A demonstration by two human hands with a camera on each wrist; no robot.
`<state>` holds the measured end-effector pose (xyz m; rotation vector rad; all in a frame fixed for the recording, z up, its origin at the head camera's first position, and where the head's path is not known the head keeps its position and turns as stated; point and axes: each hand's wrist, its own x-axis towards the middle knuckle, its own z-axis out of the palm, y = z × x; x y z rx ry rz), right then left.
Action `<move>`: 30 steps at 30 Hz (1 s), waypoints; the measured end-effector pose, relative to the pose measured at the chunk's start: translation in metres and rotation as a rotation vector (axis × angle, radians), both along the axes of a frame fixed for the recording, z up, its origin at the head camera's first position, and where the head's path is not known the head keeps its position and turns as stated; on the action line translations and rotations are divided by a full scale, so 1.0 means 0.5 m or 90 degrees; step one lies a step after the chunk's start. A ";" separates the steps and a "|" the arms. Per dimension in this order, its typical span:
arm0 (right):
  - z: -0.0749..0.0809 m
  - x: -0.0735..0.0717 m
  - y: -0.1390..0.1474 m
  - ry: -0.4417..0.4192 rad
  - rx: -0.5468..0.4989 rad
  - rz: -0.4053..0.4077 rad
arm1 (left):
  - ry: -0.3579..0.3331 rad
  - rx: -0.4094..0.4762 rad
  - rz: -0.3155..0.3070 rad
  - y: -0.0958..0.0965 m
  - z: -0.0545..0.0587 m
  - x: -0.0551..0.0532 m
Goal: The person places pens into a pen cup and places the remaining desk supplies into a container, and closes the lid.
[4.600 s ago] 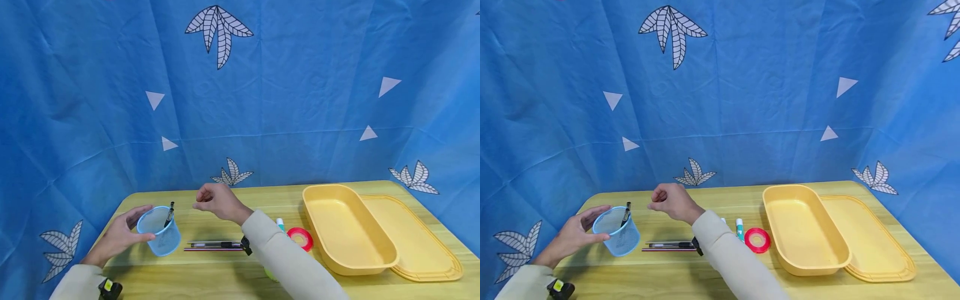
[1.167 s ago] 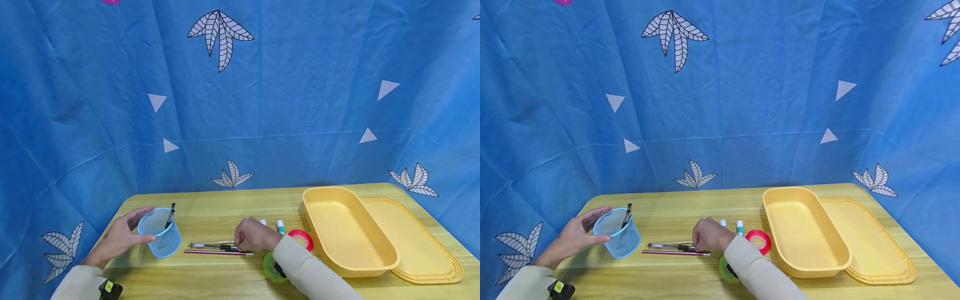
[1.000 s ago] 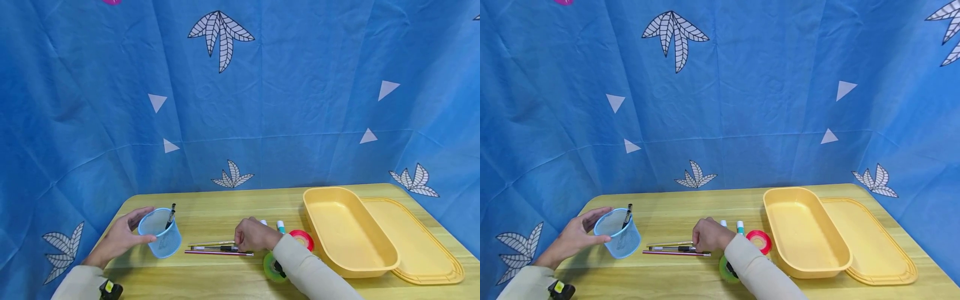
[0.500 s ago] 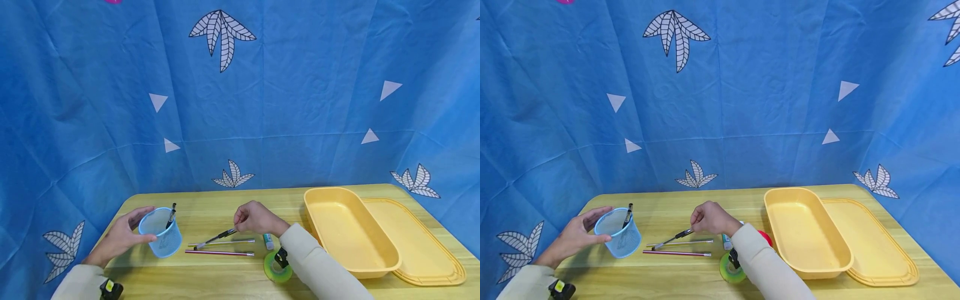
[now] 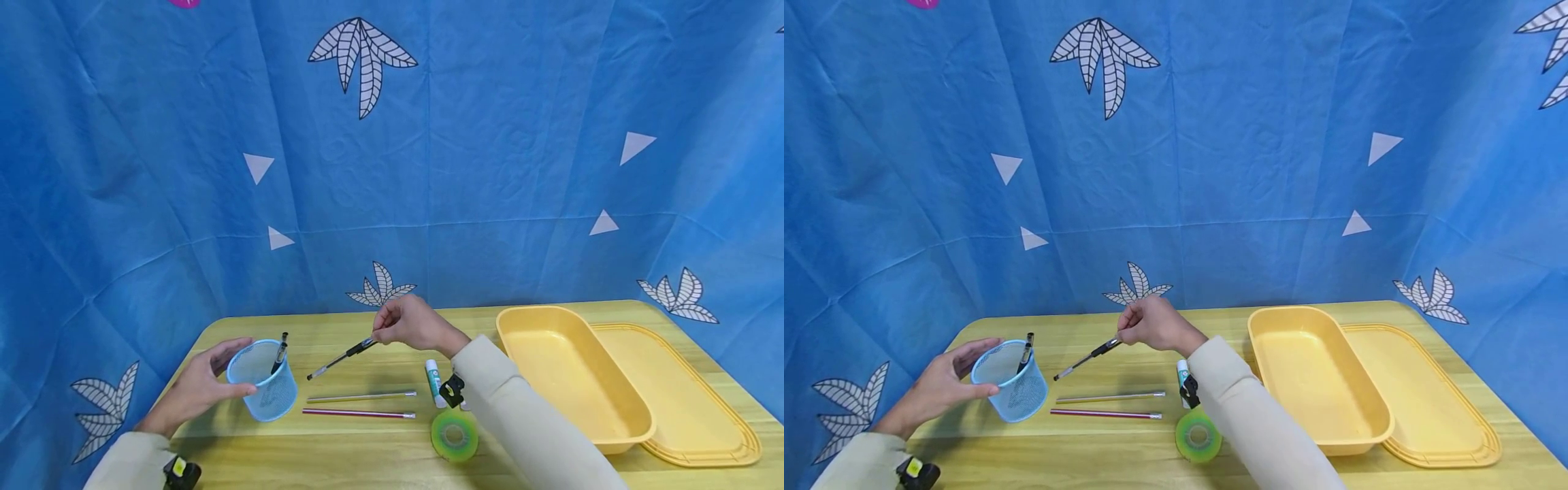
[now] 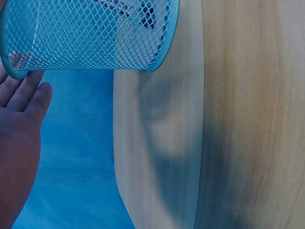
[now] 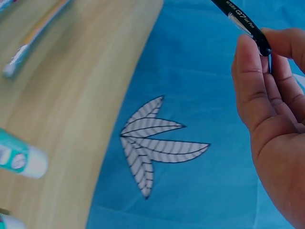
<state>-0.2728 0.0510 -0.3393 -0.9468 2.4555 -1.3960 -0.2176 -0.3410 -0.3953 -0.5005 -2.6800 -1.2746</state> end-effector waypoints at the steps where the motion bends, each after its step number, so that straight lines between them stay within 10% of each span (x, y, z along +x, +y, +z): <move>1: 0.006 -0.001 -0.003 0.004 0.000 0.000 | 0.000 0.002 -0.001 0.000 -0.001 0.000; 30: 0.073 0.011 -0.100 0.001 -0.067 -0.009 | -0.004 0.014 -0.004 0.003 0.002 0.000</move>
